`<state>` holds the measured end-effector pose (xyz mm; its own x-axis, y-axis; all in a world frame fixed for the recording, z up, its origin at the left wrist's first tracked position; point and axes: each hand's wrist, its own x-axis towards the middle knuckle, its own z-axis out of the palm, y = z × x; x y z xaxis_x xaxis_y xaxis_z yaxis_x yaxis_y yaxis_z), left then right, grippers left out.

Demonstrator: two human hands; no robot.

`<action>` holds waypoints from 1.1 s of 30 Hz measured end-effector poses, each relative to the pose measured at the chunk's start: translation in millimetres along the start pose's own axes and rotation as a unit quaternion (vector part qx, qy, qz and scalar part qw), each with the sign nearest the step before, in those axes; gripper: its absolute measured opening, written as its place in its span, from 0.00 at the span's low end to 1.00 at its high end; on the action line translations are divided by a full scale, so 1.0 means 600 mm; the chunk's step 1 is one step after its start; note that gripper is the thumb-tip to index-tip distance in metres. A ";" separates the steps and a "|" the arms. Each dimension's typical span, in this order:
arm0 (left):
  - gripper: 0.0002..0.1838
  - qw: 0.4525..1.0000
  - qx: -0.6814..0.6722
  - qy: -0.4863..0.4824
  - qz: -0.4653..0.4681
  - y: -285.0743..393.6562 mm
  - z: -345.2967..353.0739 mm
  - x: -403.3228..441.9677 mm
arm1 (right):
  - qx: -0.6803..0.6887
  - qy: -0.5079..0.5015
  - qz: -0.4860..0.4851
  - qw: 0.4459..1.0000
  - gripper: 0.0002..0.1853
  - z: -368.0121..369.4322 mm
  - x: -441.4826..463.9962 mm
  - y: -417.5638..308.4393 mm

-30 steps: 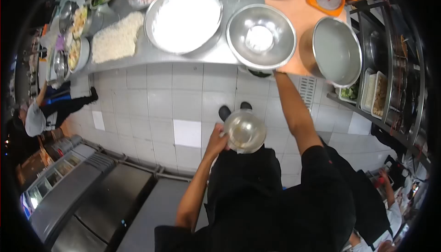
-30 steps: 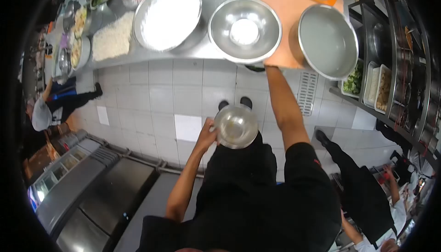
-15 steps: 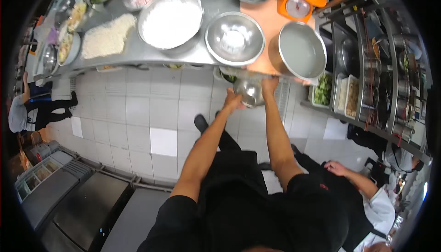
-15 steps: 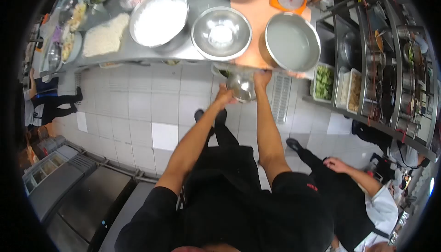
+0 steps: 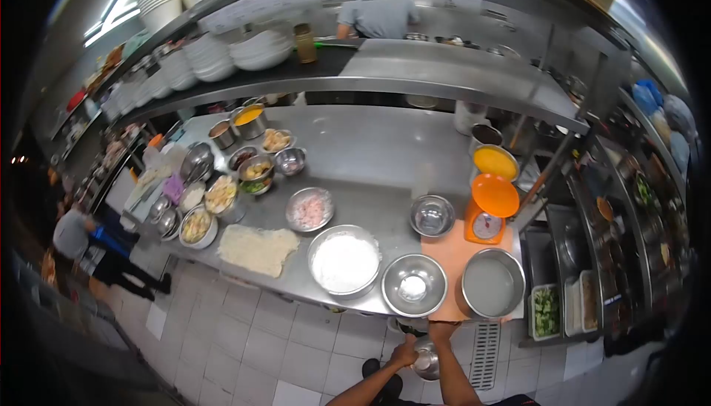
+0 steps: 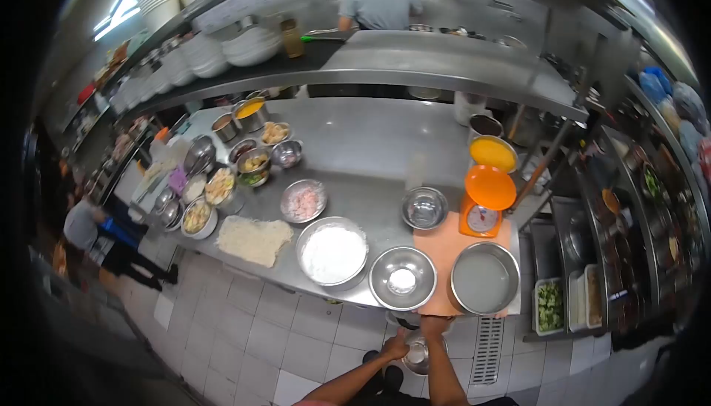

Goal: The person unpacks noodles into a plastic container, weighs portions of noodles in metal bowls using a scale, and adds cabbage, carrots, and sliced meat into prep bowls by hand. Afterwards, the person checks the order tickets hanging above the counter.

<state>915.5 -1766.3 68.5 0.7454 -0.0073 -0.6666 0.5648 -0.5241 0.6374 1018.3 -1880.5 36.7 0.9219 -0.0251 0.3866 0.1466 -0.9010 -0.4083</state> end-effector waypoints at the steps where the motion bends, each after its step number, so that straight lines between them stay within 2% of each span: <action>1: 0.32 0.994 0.089 0.016 0.056 0.002 -0.003 0.007 | -0.036 0.009 -0.011 0.999 0.26 -0.022 -0.012 -0.021; 2: 0.32 0.993 0.096 0.009 0.064 -0.013 0.005 0.033 | -0.011 -0.114 0.031 0.993 0.27 -0.046 -0.013 -0.048; 3: 0.29 0.981 0.149 0.005 0.126 -0.053 0.033 0.070 | 0.003 -0.233 0.076 0.969 0.27 -0.069 -0.015 -0.075; 4: 0.26 0.962 0.198 0.000 0.186 -0.075 0.052 0.086 | 0.072 -0.287 0.103 0.950 0.27 -0.031 -0.038 -0.068; 5: 0.26 0.962 0.197 -0.008 0.189 -0.074 0.059 0.085 | 0.139 -0.337 0.130 0.922 0.27 0.008 -0.061 -0.053; 6: 0.26 0.961 0.179 0.000 0.211 -0.073 0.063 0.082 | 0.134 -0.337 0.137 0.922 0.27 -0.026 -0.060 -0.079; 8: 0.26 0.956 0.146 0.020 0.253 -0.075 0.048 0.079 | 0.068 -0.351 -0.085 0.930 0.26 -0.087 -0.052 -0.135; 9: 0.25 0.953 0.131 0.032 0.272 -0.076 0.035 0.079 | 0.069 -0.352 -0.081 0.930 0.26 -0.074 -0.057 -0.121; 11: 0.25 0.946 0.092 0.059 0.306 -0.071 0.022 0.077 | 0.149 -0.241 -0.208 0.936 0.22 -0.045 -0.073 -0.064; 12: 0.25 0.947 0.088 0.059 0.304 -0.050 0.016 0.070 | 0.148 -0.245 -0.209 0.935 0.22 -0.046 -0.068 -0.035; 14: 0.30 0.975 0.137 0.060 0.162 -0.015 0.002 0.057 | 0.222 -0.269 -0.134 0.928 0.25 -0.053 -0.060 0.004; 15: 0.30 0.977 0.133 0.060 0.156 -0.015 0.002 0.052 | 0.223 -0.275 -0.135 0.925 0.25 -0.052 -0.056 0.010; 16: 0.30 0.981 0.136 0.071 0.121 -0.014 0.004 0.047 | 0.288 -0.157 0.030 0.944 0.22 -0.049 -0.047 0.021; 17: 0.30 0.983 0.139 0.083 0.087 -0.013 0.008 0.045 | 0.339 -0.030 0.193 0.921 0.19 -0.050 -0.031 0.028; 18: 0.32 0.980 0.134 0.128 0.078 -0.014 0.013 0.041 | 0.340 -0.033 0.192 0.920 0.19 -0.035 -0.011 0.047; 19: 0.32 0.980 0.135 0.127 0.072 -0.016 0.017 0.035 | 0.258 -0.114 0.056 0.958 0.18 -0.022 0.000 0.062; 20: 0.36 0.982 0.089 0.162 0.030 0.010 0.003 0.008 | 0.189 -0.165 -0.091 0.964 0.18 -0.006 0.008 0.080; 21: 0.40 0.979 0.041 0.199 -0.010 0.026 -0.005 -0.006 | 0.170 -0.196 -0.126 0.958 0.18 0.008 0.023 0.076; 22: 0.49 0.983 0.005 0.182 -0.029 0.012 0.002 0.007 | 0.176 -0.214 -0.074 0.958 0.18 0.026 0.036 0.068; 25: 0.52 0.971 -0.068 0.228 -0.028 -0.014 0.022 0.010 | 0.172 -0.262 0.004 0.950 0.18 0.055 0.073 0.051; 27: 0.54 0.970 -0.097 0.206 -0.082 -0.032 0.035 -0.003 | 0.165 -0.290 0.004 0.943 0.18 0.055 0.069 0.034; 29: 0.54 0.970 -0.139 0.180 -0.083 -0.052 0.037 0.009 | 0.156 -0.309 -0.016 0.938 0.19 0.054 0.056 0.011; 30: 0.54 0.971 -0.157 0.168 -0.073 -0.023 0.021 -0.020 | 0.152 -0.320 -0.026 0.935 0.19 0.055 0.047 -0.003; 31: 0.54 0.970 -0.158 0.169 -0.074 -0.023 0.022 -0.026 | 0.146 -0.331 -0.035 0.932 0.19 0.053 0.039 -0.014; 33: 0.54 0.977 -0.076 0.192 -0.046 -0.025 0.030 -0.032 | 0.139 -0.350 -0.049 0.925 0.19 0.053 0.026 -0.033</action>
<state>886.3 -1773.3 64.8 0.7506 0.3698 -0.5476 0.6598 -0.3754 0.6509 1041.3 -1849.1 24.8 0.8910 0.4259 -0.1574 0.2391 -0.7348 -0.6348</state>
